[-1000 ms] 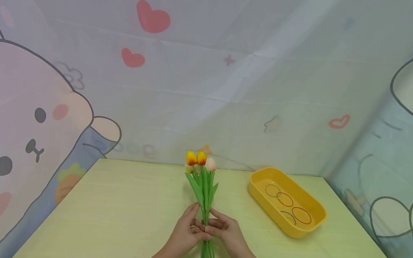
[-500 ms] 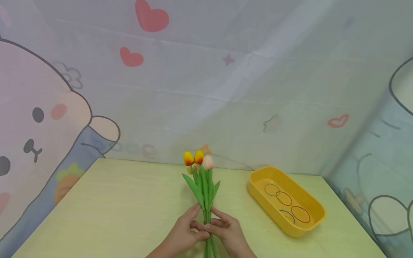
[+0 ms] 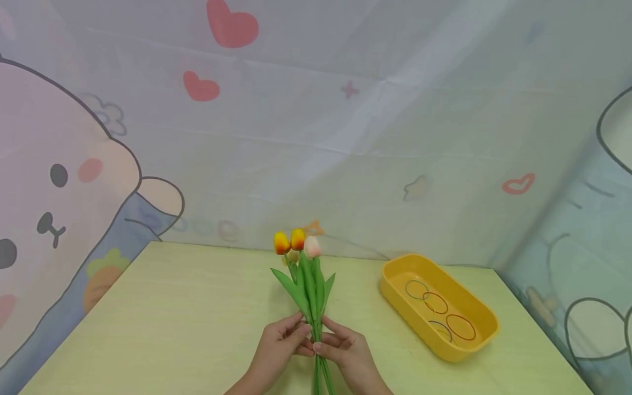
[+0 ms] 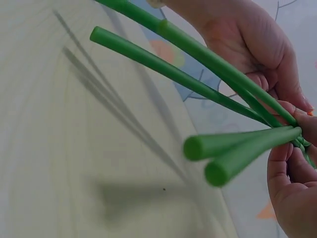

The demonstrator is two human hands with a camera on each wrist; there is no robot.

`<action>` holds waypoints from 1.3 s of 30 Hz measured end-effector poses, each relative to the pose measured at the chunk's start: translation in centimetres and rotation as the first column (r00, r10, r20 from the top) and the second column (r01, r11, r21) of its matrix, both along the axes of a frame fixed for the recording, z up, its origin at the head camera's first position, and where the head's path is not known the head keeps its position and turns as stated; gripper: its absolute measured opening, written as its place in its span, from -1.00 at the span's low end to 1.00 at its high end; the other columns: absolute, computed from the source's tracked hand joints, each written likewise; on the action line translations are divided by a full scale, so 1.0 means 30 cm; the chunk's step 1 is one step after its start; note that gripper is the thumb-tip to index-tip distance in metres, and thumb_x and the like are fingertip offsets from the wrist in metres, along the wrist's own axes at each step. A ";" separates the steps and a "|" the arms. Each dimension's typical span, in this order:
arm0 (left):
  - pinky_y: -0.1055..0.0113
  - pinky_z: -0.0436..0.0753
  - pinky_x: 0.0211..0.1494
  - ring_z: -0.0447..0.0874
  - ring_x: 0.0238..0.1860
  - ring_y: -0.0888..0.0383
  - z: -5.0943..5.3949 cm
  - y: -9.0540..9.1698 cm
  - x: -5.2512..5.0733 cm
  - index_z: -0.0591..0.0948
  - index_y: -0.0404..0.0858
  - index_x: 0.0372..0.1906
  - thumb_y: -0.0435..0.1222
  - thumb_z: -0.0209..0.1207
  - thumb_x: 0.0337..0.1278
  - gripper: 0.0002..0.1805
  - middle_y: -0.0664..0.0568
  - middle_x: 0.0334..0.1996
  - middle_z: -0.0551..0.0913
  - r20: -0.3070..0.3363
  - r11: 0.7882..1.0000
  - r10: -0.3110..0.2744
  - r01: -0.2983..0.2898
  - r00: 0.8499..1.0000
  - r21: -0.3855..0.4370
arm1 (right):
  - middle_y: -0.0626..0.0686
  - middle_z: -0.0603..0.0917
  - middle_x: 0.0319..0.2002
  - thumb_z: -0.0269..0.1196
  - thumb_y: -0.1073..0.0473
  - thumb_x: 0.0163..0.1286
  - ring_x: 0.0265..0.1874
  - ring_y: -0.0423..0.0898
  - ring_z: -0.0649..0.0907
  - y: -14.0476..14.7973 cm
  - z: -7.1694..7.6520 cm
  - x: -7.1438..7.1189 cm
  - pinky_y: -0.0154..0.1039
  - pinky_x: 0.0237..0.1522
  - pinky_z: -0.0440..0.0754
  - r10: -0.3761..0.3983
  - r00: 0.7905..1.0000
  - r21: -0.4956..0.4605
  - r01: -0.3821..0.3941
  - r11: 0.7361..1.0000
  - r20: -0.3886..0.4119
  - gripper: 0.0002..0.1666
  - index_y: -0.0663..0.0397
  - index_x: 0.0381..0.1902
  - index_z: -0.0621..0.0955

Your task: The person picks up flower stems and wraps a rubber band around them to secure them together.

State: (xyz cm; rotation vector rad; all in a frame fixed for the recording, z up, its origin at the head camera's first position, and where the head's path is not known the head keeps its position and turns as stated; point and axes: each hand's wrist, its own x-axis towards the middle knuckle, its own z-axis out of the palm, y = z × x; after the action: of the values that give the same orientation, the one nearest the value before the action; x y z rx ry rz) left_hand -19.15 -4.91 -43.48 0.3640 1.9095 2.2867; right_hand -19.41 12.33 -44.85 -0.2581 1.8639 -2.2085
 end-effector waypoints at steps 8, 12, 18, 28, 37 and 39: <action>0.39 0.70 -0.20 0.69 -0.39 0.25 -0.007 0.016 0.005 0.38 -0.55 0.27 -0.32 0.20 0.27 -0.44 -0.12 -0.19 0.69 0.022 1.000 0.019 -0.020 1.000 0.021 | 0.22 0.68 -0.01 0.33 0.33 0.26 -0.14 -0.21 0.70 -0.003 0.007 0.006 -0.31 -0.01 0.64 -0.023 0.999 0.027 0.024 0.999 -0.047 -0.26 0.32 0.34 0.31; 0.41 0.68 -0.23 0.66 -0.40 0.26 -0.004 0.019 0.009 0.50 -0.52 0.17 -0.30 0.24 0.23 -0.51 -0.06 -0.25 0.70 0.026 0.999 0.038 -0.037 0.999 -0.015 | 0.28 0.66 -0.01 0.32 0.36 0.25 -0.19 -0.21 0.71 -0.007 0.007 0.011 -0.32 -0.03 0.64 -0.014 0.996 0.038 0.017 0.999 -0.083 -0.28 0.33 0.34 0.32; 0.41 0.61 -0.28 0.57 -0.51 0.26 -0.003 0.018 0.011 0.63 -0.49 -0.03 -0.21 0.30 0.16 -0.58 0.12 -0.57 0.65 0.052 0.993 0.072 -0.067 0.996 -0.096 | 0.35 0.64 -0.02 0.29 0.39 0.26 -0.25 -0.21 0.72 -0.012 0.007 0.019 -0.33 -0.04 0.65 0.023 0.990 0.062 -0.015 0.998 -0.136 -0.29 0.36 0.34 0.30; 0.47 0.39 -0.52 0.32 -0.63 0.27 0.005 0.011 0.001 0.64 -0.50 -0.31 -0.21 0.32 0.14 -0.66 0.13 -0.69 0.43 0.064 0.986 0.058 -0.047 0.996 -0.158 | 0.33 0.64 -0.01 0.33 0.34 0.25 -0.22 -0.26 0.66 -0.014 0.022 0.020 -0.43 -0.14 0.63 0.043 0.986 0.157 -0.017 0.987 -0.161 -0.30 0.39 0.31 0.36; 0.49 0.28 -0.59 0.21 -0.71 0.28 0.004 0.008 -0.005 0.67 -0.46 -0.36 -0.23 0.33 0.10 -0.70 0.16 -0.80 0.33 0.110 0.983 0.048 -0.028 0.993 -0.183 | 0.27 0.68 -0.05 0.32 0.33 0.25 -0.32 -0.27 0.64 -0.016 0.033 0.022 -0.46 -0.24 0.63 0.076 0.975 0.280 -0.015 0.960 -0.209 -0.35 0.33 0.29 0.42; 0.48 0.28 -0.59 0.21 -0.71 0.27 0.001 0.009 -0.007 0.65 -0.44 -0.39 -0.23 0.32 0.11 -0.71 0.16 -0.81 0.32 0.120 0.980 0.045 -0.021 0.992 -0.197 | 0.26 0.69 -0.06 0.32 0.32 0.25 -0.34 -0.27 0.62 -0.016 0.036 0.023 -0.46 -0.26 0.62 0.084 0.972 0.312 -0.011 0.950 -0.222 -0.35 0.33 0.29 0.43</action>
State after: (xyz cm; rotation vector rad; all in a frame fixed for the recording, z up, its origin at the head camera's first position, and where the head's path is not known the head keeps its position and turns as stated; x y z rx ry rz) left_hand -19.36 -4.63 -43.45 0.1632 2.0665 2.0626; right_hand -18.70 11.86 -43.78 -0.5148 2.2657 -1.8846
